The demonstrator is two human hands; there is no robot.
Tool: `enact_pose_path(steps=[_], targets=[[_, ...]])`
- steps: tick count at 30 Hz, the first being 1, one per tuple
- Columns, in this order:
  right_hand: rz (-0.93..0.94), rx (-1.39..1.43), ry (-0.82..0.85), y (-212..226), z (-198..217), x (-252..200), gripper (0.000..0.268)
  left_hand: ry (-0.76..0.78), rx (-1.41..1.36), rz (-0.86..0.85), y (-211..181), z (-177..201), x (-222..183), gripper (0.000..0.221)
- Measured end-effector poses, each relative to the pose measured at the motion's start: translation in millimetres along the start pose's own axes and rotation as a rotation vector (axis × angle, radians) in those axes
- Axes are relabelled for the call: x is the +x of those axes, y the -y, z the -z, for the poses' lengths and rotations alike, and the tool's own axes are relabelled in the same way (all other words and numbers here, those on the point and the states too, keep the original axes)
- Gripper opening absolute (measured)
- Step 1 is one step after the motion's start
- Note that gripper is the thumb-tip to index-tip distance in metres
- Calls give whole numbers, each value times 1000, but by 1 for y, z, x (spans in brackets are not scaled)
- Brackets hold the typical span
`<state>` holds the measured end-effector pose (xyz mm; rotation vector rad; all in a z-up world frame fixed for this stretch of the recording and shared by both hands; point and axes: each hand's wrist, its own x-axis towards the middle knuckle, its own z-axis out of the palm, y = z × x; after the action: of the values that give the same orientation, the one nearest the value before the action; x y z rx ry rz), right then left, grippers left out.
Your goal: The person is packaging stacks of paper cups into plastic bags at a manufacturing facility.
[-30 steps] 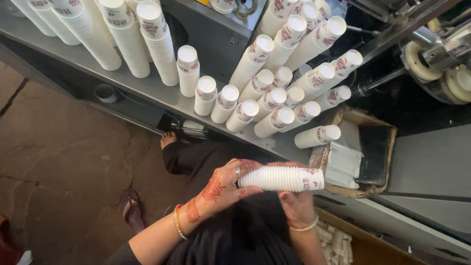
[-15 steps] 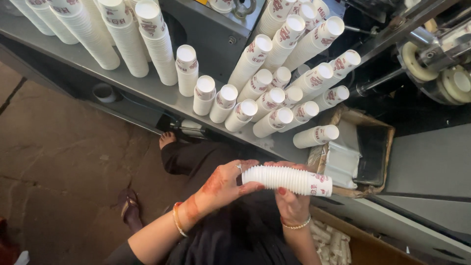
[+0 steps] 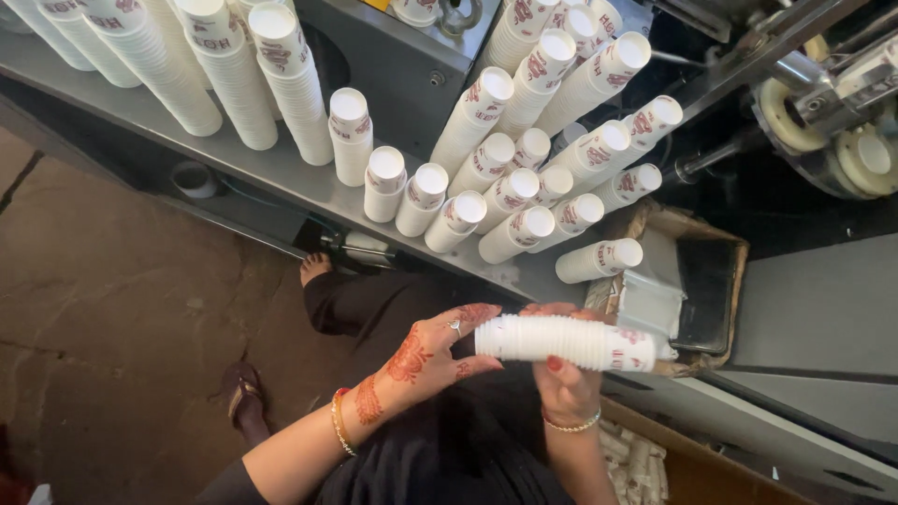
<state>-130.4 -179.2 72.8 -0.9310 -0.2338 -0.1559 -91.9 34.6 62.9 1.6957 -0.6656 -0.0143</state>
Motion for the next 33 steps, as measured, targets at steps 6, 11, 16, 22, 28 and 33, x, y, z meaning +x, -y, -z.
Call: enact_pose_path(steps=[6, 11, 16, 22, 28, 33], targets=[[70, -47, -30, 5, 3, 4, 56, -39, 39, -54, -2, 3, 3, 65], [25, -78, 29, 2, 8, 4, 57, -38, 30, -89, 1, 0, 5, 66], [101, -131, -20, 11, 6, 11, 59, -52, 17, -90, 5, 3, 7, 68], [131, -778, 164, 25, -16, 41, 53, -71, -44, -110, 38, -13, 24, 65], [50, -1305, 33, -41, -3, 69, 57, -97, 218, -63, 108, -15, 30, 42], [21, -1465, 24, -80, 26, 78, 52, -161, 342, 21, 100, 11, 32, 22]])
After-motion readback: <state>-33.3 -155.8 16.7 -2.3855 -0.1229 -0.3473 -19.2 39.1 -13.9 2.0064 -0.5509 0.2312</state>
